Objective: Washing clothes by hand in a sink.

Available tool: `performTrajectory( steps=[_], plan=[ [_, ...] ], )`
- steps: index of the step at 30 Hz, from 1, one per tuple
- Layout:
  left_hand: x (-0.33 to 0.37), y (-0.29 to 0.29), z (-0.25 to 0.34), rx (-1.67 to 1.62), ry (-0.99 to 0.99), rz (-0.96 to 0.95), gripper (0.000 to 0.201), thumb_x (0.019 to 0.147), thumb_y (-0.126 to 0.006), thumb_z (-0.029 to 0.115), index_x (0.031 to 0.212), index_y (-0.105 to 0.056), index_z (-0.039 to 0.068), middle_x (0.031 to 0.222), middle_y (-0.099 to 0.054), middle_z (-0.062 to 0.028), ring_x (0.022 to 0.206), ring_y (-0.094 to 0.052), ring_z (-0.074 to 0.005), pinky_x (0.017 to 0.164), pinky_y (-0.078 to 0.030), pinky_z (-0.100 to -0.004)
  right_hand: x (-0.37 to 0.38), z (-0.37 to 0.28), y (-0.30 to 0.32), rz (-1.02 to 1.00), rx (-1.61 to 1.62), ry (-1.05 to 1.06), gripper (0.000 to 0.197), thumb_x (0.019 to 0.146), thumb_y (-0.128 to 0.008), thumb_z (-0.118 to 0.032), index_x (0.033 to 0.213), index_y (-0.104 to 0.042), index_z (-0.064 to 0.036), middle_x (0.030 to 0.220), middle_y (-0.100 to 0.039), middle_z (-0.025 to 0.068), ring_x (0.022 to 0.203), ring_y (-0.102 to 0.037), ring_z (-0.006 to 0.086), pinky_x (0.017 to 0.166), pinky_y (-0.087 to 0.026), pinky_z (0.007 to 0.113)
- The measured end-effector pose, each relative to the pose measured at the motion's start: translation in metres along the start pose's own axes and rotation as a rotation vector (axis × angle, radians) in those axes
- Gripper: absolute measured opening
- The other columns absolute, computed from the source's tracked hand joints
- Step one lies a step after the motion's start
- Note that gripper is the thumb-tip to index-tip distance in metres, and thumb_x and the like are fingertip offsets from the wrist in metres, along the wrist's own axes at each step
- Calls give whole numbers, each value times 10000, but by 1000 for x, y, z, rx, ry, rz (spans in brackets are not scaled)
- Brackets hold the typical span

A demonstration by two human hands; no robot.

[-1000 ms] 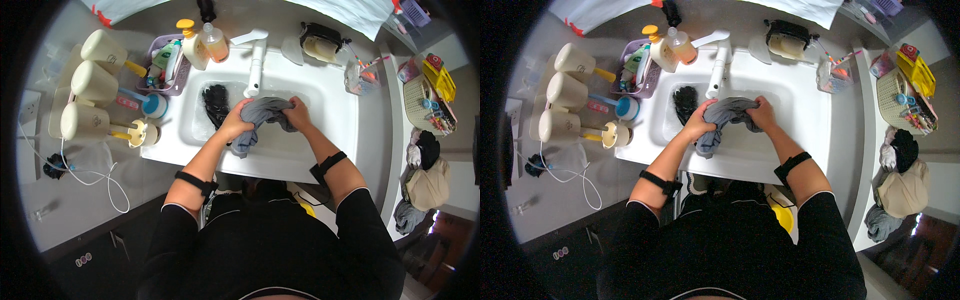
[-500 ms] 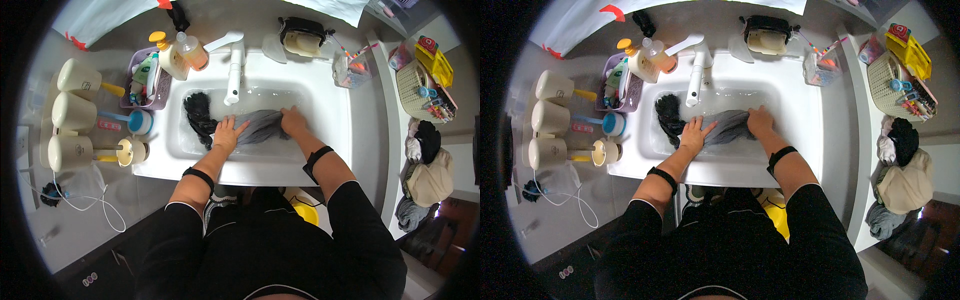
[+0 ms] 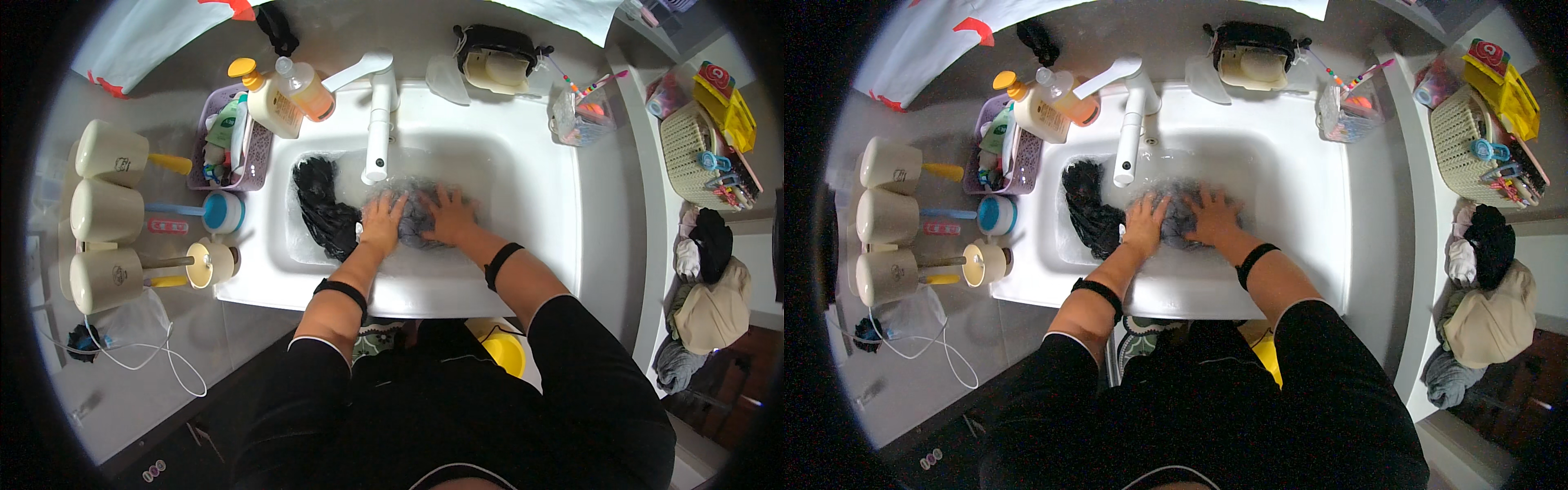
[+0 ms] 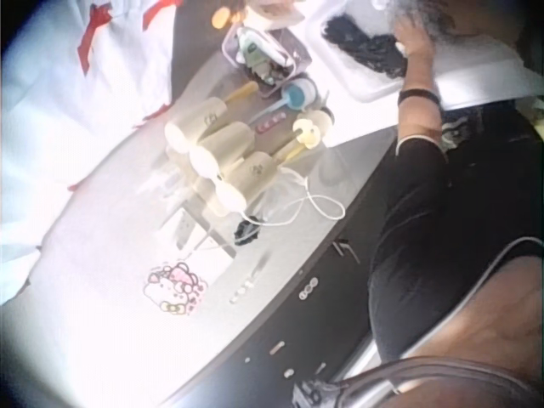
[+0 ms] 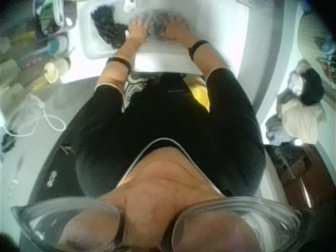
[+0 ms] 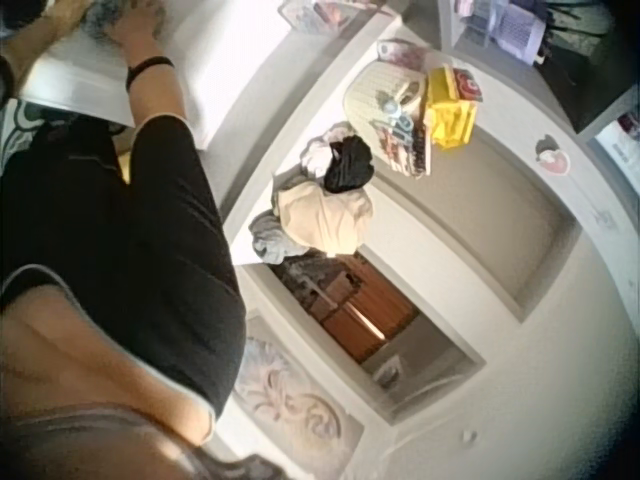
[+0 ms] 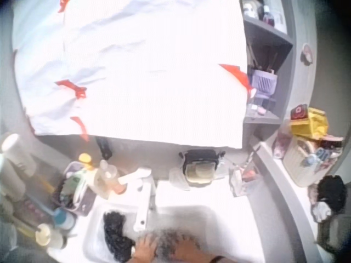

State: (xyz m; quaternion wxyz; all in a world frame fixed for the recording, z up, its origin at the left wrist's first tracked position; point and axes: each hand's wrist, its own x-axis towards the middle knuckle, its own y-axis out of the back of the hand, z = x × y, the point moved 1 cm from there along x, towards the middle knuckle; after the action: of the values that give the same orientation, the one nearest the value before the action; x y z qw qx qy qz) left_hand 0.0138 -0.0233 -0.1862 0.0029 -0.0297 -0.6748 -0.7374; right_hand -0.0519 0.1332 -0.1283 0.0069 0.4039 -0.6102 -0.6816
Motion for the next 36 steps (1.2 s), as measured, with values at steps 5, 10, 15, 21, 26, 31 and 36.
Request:
performTrajectory(
  steps=[5, 10, 15, 21, 26, 31, 36],
  plan=[
    [31, 16, 1, -805, 562, -102, 690, 711, -608, 283, 1336, -317, 252, 1350, -249, -191, 1223, -277, -391, 1018, -248, -417, 49, 21, -20, 366, 358, -100, 563, 762, -580, -395, 1271, -434, -205, 1332, -336, 192, 1217, -334, 337, 935, -359, 469],
    [51, 43, 35, -1749, 1184, -430, 792, 745, -355, 663, 1314, -380, 112, 1333, -379, -160, 1182, -404, -291, 985, -280, -432, 58, 26, -37, 438, 1645, -54, 379, 737, -582, -298, 1011, -582, -37, 1104, -493, 236, 1025, -470, 377, 871, -399, 397],
    [34, -12, -17, -2401, 918, -509, 651, 808, -369, 580, 1232, -467, 96, 1226, -489, -158, 1096, -481, -313, 933, -358, -460, -29, -52, 46, 750, 1001, 170, 342, 729, -603, -340, 864, -626, -27, 1016, -529, 198, 889, -539, 342, 782, -444, 376],
    [55, -5, 25, -2295, 866, -491, 573, 837, -416, 514, 1177, -491, 59, 1125, -553, -145, 1006, -540, -304, 873, -424, -433, -18, -34, 40, 868, 897, 3, 426, 726, -607, -406, 834, -637, 5, 964, -555, 184, 790, -574, 349, 706, -474, 402],
    [51, 62, 35, -2177, 970, -664, 508, 846, -471, 444, 1142, -484, 31, 1112, -559, -145, 958, -564, -291, 822, -465, -388, 12, 28, 32, 692, 804, -217, 450, 744, -616, -443, 792, -630, 4, 901, -564, 206, 758, -562, 349, 664, -466, 406],
    [32, 66, -17, -1738, 976, -386, 473, 733, -688, 197, 1103, -467, 3, 1100, -557, -172, 995, -552, -297, 866, -430, -375, 3, 40, 56, 264, 618, -173, 546, 745, -594, -513, 971, -602, -17, 1066, -538, 184, 871, -558, 339, 764, -456, 400],
    [24, 54, -5, -511, 358, 24, 576, 646, -663, 68, 1173, -432, 75, 1138, -445, -202, 1067, -428, -382, 892, -379, -409, -5, 35, 29, 330, 270, -109, 735, 707, -606, -563, 1302, -355, -211, 1404, -113, 157, 1209, -246, 433, 917, -299, 570]
  ],
)
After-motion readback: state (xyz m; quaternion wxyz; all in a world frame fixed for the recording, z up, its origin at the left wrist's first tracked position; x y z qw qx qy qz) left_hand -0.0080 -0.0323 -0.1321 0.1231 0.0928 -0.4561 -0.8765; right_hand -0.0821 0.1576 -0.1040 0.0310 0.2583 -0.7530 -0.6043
